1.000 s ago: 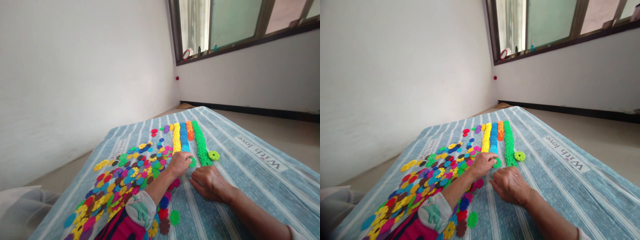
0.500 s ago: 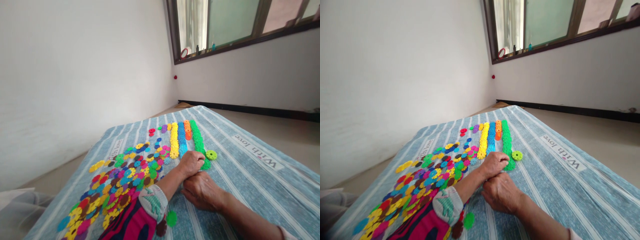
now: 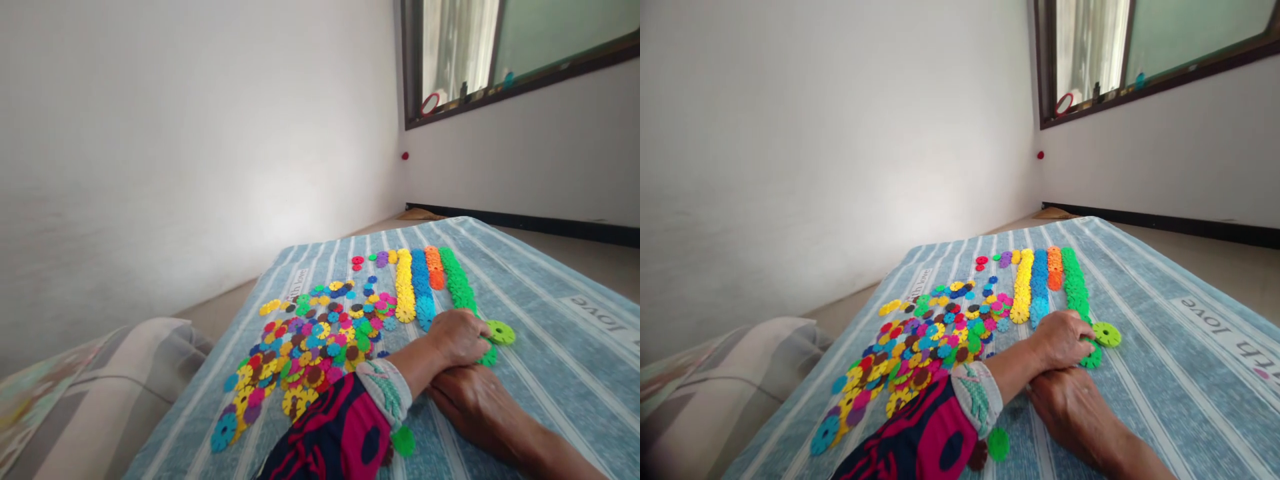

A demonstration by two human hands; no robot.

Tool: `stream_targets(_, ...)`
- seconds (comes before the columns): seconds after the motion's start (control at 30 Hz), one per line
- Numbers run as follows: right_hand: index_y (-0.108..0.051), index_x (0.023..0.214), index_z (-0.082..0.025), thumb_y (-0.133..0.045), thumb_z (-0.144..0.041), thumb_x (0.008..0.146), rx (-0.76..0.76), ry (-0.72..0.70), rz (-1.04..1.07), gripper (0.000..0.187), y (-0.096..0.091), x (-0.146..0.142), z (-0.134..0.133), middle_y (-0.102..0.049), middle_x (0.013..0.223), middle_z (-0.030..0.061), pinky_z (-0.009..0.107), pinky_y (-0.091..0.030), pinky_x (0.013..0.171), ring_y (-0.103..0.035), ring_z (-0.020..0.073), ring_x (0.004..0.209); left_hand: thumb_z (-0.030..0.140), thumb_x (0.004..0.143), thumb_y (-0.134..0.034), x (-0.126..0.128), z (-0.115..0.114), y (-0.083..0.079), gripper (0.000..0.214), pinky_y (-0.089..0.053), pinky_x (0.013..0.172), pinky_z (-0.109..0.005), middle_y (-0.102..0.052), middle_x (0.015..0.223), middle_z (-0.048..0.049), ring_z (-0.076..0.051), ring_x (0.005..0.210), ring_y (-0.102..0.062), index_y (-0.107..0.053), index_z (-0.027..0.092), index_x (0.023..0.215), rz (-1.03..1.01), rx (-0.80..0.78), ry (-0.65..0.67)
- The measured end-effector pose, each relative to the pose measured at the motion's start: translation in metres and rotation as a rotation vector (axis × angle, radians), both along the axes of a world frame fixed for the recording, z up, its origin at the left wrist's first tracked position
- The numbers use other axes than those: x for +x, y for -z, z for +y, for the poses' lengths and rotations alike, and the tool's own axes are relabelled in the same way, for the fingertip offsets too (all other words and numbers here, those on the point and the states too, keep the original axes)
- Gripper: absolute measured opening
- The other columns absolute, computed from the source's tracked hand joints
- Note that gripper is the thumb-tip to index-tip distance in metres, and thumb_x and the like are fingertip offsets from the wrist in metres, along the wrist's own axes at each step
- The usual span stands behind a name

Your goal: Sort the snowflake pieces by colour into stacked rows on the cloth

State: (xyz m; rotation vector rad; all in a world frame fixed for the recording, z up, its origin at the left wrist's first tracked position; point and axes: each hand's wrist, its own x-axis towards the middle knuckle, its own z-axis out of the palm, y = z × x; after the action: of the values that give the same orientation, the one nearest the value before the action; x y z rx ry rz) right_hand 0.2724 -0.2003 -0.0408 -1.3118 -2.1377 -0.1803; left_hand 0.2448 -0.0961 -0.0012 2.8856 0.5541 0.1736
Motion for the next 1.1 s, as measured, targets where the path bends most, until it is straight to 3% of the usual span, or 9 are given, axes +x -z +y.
stream_targets(0.13, -0.05, 0.064, -0.02, -0.041, -0.021, 0.094, -0.057, 0.041, -0.064, 0.031, 0.01, 0.002, -0.001, -0.057, 0.057, -0.0003, 0.029, -0.027, 0.05, -0.055, 0.0135, 0.049, 0.027, 0.081, -0.054, -0.021, 0.009, -0.001, 0.02, -0.046, 0.066, -0.023, -0.067, 0.082, -0.0029, -0.016, 0.078, -0.061, -0.073, 0.02, 0.082, -0.096, -0.004, -0.119)
stream_targets(0.23, -0.047, 0.065, -0.021, -0.043, -0.027, 0.095, -0.084, 0.055, -0.071, 0.03, 0.015, 0.002, -0.002, -0.055, 0.059, -0.0019, 0.029, -0.028, 0.052, -0.056, 0.0132, 0.051, 0.023, 0.082, -0.053, -0.052, 0.028, -0.008, 0.021, -0.045, 0.07, -0.021, -0.068, 0.079, -0.0014, -0.013, 0.077, -0.062, -0.073, 0.02, 0.078, -0.11, -0.009, -0.216)
stream_targets(0.4, -0.045, 0.068, -0.022, -0.041, -0.031, 0.096, -0.135, 0.073, -0.055, 0.03, 0.02, 0.003, -0.001, -0.054, 0.062, -0.0031, 0.029, -0.029, 0.054, -0.057, 0.0129, 0.054, 0.021, 0.081, -0.052, -0.13, 0.079, -0.025, 0.022, -0.045, 0.078, -0.021, -0.071, 0.088, -0.0026, -0.015, 0.087, -0.063, -0.073, 0.021, 0.079, -0.026, 0.051, -0.585)
stream_targets(0.53, -0.046, 0.07, -0.023, -0.041, -0.034, 0.097, -0.177, 0.102, -0.041, 0.03, 0.024, 0.004, 0.001, -0.054, 0.063, -0.0035, 0.028, -0.03, 0.055, -0.058, 0.013, 0.056, 0.019, 0.078, -0.05, -0.202, 0.12, -0.039, 0.022, -0.046, 0.072, -0.027, -0.072, 0.086, -0.0092, -0.022, 0.087, -0.066, -0.072, 0.018, 0.078, 0.058, 0.096, -0.943)
stream_targets(0.67, -0.047, 0.07, -0.023, -0.039, -0.035, 0.097, -0.22, 0.121, -0.024, 0.031, 0.025, 0.004, 0.002, -0.054, 0.064, -0.0038, 0.028, -0.031, 0.056, -0.058, 0.0128, 0.057, 0.023, 0.073, -0.056, -0.255, 0.14, -0.045, 0.019, -0.047, 0.07, -0.03, -0.072, 0.09, -0.0156, -0.028, 0.091, -0.067, -0.071, 0.015, 0.08, 0.151, 0.086, -1.175)
stream_targets(0.87, -0.049, 0.07, -0.024, -0.039, -0.038, 0.097, -0.219, 0.128, -0.016, 0.032, 0.026, 0.005, 0.001, -0.055, 0.062, -0.004, 0.028, -0.033, 0.054, -0.059, 0.0127, 0.056, 0.036, 0.069, -0.062, -0.276, 0.142, -0.037, 0.023, -0.046, 0.065, -0.028, -0.072, 0.088, -0.0144, -0.029, 0.089, -0.067, -0.07, 0.015, 0.075, 0.192, 0.01, -1.203)
stream_targets(1.1, -0.051, 0.071, -0.024, -0.039, -0.037, 0.097, -0.203, 0.127, -0.014, 0.031, 0.029, 0.007, 0.002, -0.056, 0.062, -0.0039, 0.027, -0.034, 0.054, -0.059, 0.0125, 0.055, 0.028, 0.059, -0.071, -0.282, 0.151, -0.03, 0.014, -0.043, 0.058, -0.022, -0.071, 0.073, -0.005, -0.021, 0.078, -0.066, -0.067, 0.017, 0.066, 0.062, -0.061, -1.24)
